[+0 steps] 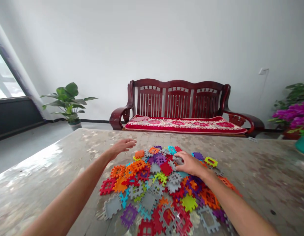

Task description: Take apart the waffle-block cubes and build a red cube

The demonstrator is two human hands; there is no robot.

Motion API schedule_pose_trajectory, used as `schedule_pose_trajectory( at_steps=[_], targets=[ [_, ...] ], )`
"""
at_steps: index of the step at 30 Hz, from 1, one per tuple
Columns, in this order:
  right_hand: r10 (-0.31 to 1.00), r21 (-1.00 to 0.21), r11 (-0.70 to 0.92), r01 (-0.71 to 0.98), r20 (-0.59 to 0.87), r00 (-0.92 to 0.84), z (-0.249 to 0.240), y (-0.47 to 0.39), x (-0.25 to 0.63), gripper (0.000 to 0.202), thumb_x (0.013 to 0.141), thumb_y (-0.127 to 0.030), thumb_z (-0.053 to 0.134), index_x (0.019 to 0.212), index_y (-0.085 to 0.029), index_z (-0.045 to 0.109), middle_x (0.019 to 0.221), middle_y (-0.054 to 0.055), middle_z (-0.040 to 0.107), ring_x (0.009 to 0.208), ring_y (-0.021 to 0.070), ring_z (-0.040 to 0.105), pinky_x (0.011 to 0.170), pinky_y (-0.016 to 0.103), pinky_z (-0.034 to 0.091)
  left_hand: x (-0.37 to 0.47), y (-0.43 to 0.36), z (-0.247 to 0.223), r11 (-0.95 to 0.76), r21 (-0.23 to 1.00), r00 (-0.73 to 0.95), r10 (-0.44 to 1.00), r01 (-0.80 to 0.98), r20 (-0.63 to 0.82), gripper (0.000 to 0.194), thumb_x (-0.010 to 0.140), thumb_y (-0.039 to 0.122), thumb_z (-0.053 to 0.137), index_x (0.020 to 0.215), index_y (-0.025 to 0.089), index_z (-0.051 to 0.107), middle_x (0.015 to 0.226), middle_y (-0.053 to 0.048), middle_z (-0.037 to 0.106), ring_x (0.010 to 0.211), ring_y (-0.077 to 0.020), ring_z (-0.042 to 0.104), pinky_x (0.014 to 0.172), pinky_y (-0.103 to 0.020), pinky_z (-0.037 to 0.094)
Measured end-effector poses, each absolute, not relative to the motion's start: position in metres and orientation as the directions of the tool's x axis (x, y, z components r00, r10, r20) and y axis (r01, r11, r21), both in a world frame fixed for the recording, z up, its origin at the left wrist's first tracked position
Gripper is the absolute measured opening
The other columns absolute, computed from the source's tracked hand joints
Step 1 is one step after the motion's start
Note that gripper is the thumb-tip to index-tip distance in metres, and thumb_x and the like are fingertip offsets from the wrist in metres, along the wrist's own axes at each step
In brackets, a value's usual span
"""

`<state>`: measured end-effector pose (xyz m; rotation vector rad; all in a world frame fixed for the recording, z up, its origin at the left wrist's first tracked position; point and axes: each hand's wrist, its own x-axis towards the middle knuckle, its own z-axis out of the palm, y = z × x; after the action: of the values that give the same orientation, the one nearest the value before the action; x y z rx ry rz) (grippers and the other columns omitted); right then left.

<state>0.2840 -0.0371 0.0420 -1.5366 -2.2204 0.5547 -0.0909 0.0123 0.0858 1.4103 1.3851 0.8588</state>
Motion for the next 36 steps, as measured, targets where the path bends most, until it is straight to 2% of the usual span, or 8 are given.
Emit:
schedule_pose_trajectory(
  at_steps=[4, 7, 10, 14, 18, 23, 29, 36],
  targets=[
    [0.959, -0.493, 0.283, 0.823, 0.167, -0.229, 0.042, -0.034, 0.277, 0.034, 0.072, -0.025, 0.063, 0.105, -0.022, 0.071, 0.108, 0.007, 0.069, 0.099, 0.0229, 0.063, 0.088, 0.032, 0.047, -0.101, -0.007, 0.082, -0.009, 0.849, 0.314, 0.931, 0.529, -0.186, 0.054, 0.057, 0.045, 0.081, 0.105, 0.024, 0.071, 0.107, -0.007, 0.073, 0.104, -0.0268, 0.064, 0.082, -0.030, 0.050],
    [0.971, -0.505, 0.230, 0.832, 0.177, -0.161, 0.045, -0.028, 0.272, 0.029, 0.068, -0.023, 0.065, 0.096, -0.022, 0.072, 0.095, 0.005, 0.072, 0.087, 0.0209, 0.064, 0.079, 0.029, 0.047, -0.097, -0.016, 0.074, -0.131, 0.768, 0.409, 0.894, 0.627, -0.181, 0.072, 0.048, 0.040, 0.085, 0.116, 0.026, 0.066, 0.114, -0.009, 0.070, 0.104, -0.0289, 0.064, 0.082, -0.033, 0.051],
    [0.981, -0.584, 0.173, 0.793, 0.173, -0.087, 0.049, -0.020, 0.266, 0.030, 0.063, -0.019, 0.067, 0.092, -0.022, 0.073, 0.087, 0.003, 0.072, 0.082, 0.0206, 0.064, 0.076, 0.028, 0.047, -0.083, -0.024, 0.068, -0.293, 0.605, 0.463, 0.875, 0.740, -0.143, 0.087, 0.045, 0.030, 0.084, 0.127, 0.026, 0.056, 0.125, -0.011, 0.061, 0.106, -0.0309, 0.062, 0.085, -0.036, 0.051],
    [0.978, -0.650, 0.184, 0.737, 0.193, -0.074, 0.051, -0.010, 0.258, 0.038, 0.068, -0.023, 0.065, 0.106, -0.020, 0.070, 0.097, 0.005, 0.072, 0.093, 0.0227, 0.065, 0.085, 0.032, 0.049, -0.064, -0.031, 0.067, -0.324, 0.385, 0.408, 0.898, 0.864, -0.161, 0.088, 0.052, 0.017, 0.072, 0.136, 0.022, 0.046, 0.127, -0.014, 0.053, 0.103, -0.0308, 0.063, 0.085, -0.036, 0.051],
    [0.962, -0.661, 0.266, 0.702, 0.234, -0.144, 0.047, -0.012, 0.256, 0.047, 0.073, -0.029, 0.065, 0.119, -0.018, 0.065, 0.121, 0.010, 0.066, 0.115, 0.0253, 0.058, 0.101, 0.039, 0.042, -0.060, -0.031, 0.066, -0.351, 0.297, 0.407, 0.901, 0.888, -0.151, 0.075, 0.058, 0.014, 0.062, 0.132, 0.023, 0.049, 0.122, -0.010, 0.051, 0.099, -0.0259, 0.063, 0.086, -0.034, 0.050],
    [0.953, -0.558, 0.293, 0.776, 0.238, -0.189, 0.045, -0.037, 0.256, 0.064, 0.069, -0.031, 0.072, 0.131, -0.020, 0.058, 0.145, 0.012, 0.047, 0.134, 0.0283, 0.043, 0.112, 0.043, 0.032, -0.064, -0.023, 0.059, -0.377, 0.348, 0.422, 0.904, 0.858, -0.063, 0.052, 0.060, 0.011, 0.055, 0.111, 0.021, 0.062, 0.116, -0.009, 0.056, 0.088, -0.0222, 0.064, 0.081, -0.033, 0.050],
    [0.933, -0.405, 0.358, 0.841, 0.174, -0.314, 0.060, -0.068, 0.233, 0.072, 0.066, -0.038, 0.078, 0.134, -0.027, 0.056, 0.152, 0.011, 0.040, 0.140, 0.0316, 0.033, 0.113, 0.048, 0.028, -0.063, -0.011, 0.060, -0.327, 0.468, 0.323, 0.942, 0.821, 0.091, 0.025, 0.059, 0.012, 0.055, 0.078, 0.020, 0.069, 0.086, -0.006, 0.069, 0.085, -0.0261, 0.065, 0.076, -0.033, 0.048],
    [0.902, -0.379, 0.407, 0.831, 0.027, -0.430, 0.055, -0.073, 0.211, 0.092, 0.062, -0.053, 0.078, 0.144, -0.030, 0.043, 0.158, 0.011, 0.030, 0.144, 0.0373, 0.020, 0.113, 0.057, 0.022, -0.046, 0.003, 0.052, -0.223, 0.628, 0.197, 0.974, 0.745, 0.112, 0.023, 0.060, 0.014, 0.056, 0.077, 0.020, 0.071, 0.066, 0.000, 0.069, 0.067, -0.0188, 0.063, 0.061, -0.026, 0.044]
  ],
)
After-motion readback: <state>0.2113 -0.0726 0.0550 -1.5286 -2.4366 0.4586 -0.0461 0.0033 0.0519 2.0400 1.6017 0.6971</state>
